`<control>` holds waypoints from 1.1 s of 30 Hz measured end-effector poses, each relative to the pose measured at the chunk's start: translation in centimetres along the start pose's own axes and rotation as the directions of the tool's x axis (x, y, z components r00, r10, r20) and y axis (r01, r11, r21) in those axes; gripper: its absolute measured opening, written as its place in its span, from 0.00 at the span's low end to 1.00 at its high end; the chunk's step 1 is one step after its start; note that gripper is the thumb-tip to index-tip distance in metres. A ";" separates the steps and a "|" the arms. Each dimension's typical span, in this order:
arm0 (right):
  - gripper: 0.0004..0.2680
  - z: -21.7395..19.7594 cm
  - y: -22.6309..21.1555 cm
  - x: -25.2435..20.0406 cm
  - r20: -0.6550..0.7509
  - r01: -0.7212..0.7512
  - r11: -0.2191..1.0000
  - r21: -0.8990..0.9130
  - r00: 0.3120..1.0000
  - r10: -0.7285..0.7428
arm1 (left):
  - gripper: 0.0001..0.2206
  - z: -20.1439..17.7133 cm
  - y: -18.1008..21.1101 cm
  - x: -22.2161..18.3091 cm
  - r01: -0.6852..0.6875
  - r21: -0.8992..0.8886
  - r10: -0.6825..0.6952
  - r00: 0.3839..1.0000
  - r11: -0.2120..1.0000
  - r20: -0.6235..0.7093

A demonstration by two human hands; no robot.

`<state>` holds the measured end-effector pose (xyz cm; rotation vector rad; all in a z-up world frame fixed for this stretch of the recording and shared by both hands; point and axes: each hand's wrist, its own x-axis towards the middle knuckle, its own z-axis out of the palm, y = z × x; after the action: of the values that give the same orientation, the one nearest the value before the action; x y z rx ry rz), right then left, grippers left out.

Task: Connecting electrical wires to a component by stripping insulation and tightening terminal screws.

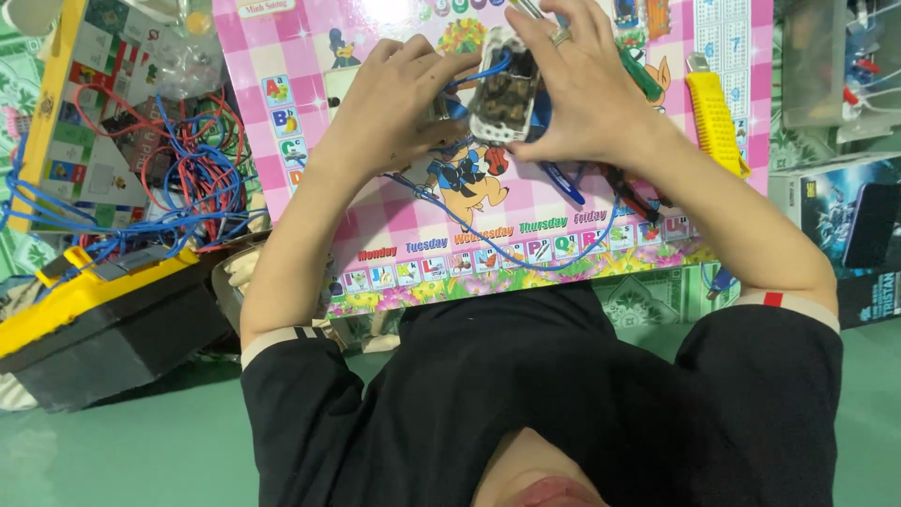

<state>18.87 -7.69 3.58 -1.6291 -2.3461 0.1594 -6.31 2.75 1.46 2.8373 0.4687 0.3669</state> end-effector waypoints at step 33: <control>0.12 -3.4 1.4 -6.5 -0.186 0.337 0.936 0.097 0.930 -0.316 | 0.12 -4.6 6.5 -6.9 0.021 -0.146 -0.003 0.992 0.989 0.126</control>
<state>23.25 -13.45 5.42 -1.1247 -2.3811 0.0954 -12.11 -4.69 6.12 2.6935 0.4155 0.2094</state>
